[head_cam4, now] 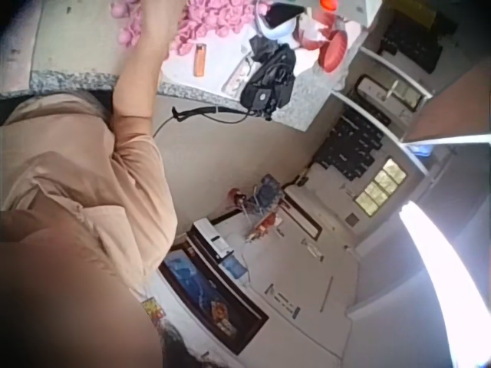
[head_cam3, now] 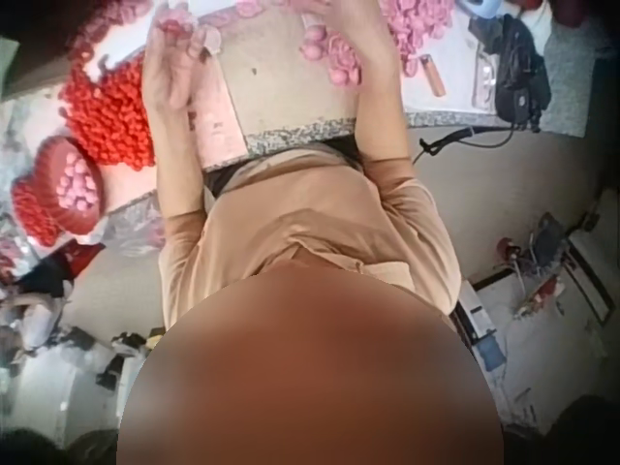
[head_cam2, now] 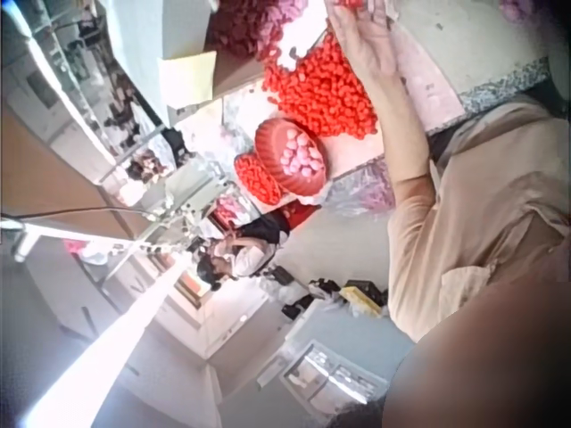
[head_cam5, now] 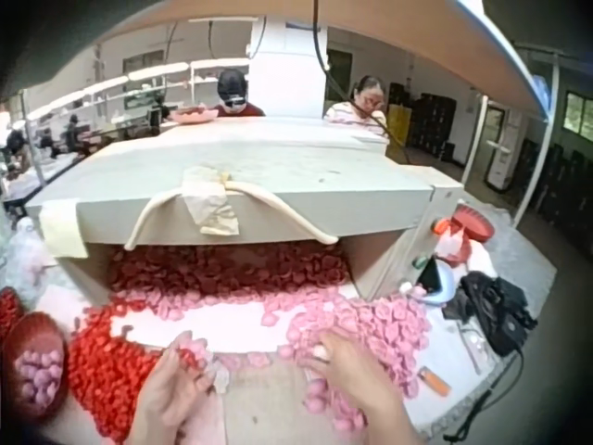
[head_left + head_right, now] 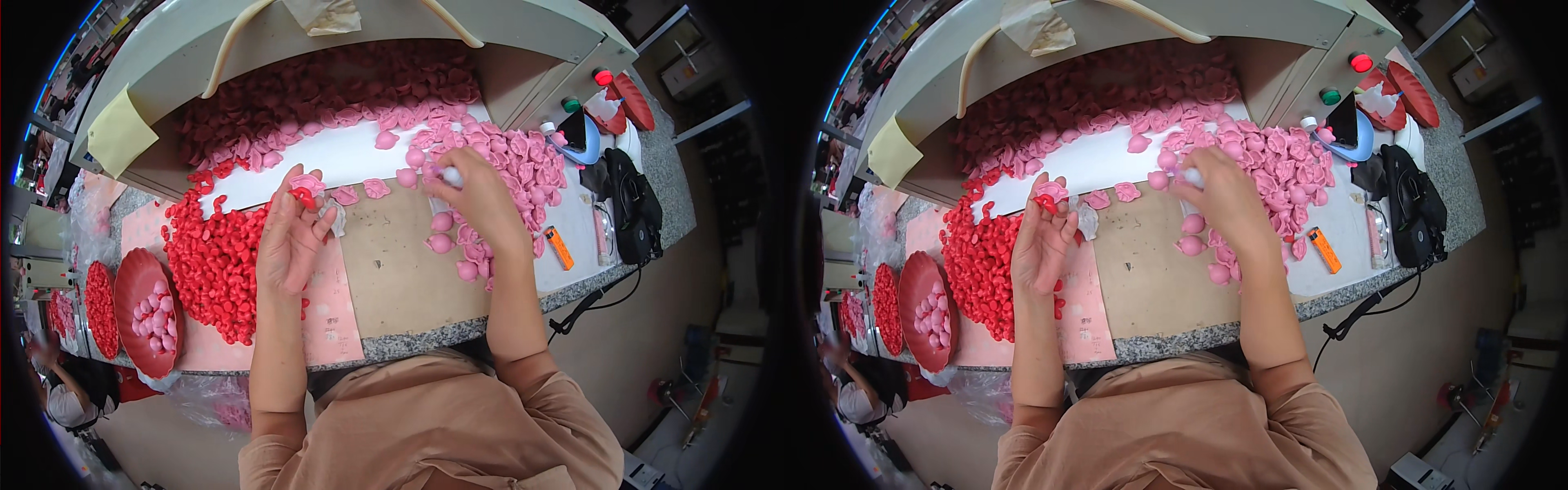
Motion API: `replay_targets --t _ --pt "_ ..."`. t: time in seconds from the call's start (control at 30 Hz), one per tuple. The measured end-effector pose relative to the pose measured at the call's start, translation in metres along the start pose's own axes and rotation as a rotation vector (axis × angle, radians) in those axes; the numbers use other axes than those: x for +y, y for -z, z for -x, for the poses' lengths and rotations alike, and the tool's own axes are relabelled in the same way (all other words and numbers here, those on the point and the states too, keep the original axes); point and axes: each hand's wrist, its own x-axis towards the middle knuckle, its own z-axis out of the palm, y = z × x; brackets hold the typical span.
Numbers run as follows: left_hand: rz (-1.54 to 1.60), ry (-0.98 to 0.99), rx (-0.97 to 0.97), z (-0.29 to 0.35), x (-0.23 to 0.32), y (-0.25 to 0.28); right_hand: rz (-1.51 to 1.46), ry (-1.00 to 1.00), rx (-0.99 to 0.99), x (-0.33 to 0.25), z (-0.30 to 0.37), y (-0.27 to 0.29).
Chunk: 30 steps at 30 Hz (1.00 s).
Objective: Sorting and handling small red and pink toy parts at a workbench.
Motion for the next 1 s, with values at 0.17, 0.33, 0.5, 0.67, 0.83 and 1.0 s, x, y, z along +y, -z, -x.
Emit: replay_targets --t 0.17,0.33,0.5,0.67,0.83,1.0 --pt "0.018 -0.014 -0.007 0.0 0.004 0.001 0.225 -0.079 -0.182 -0.002 0.005 -0.009" --pt "0.007 -0.005 -0.006 -0.003 0.007 0.003 -0.051 -0.238 -0.561 -0.038 0.009 -0.023" --pt "-0.003 -0.028 -0.025 -0.003 0.005 -0.001 0.13 -0.166 -0.622 -0.04 0.007 -0.023" --pt "-0.009 0.03 -0.02 -0.002 -0.001 0.002 0.079 -0.043 -0.441 -0.02 0.012 -0.033" --pt "0.009 0.028 -0.033 0.0 0.005 -0.002 0.047 0.187 -0.499 -0.019 0.014 -0.047" --pt "0.058 0.013 -0.058 -0.004 0.016 0.011 0.079 0.146 -0.372 -0.04 0.01 -0.061"
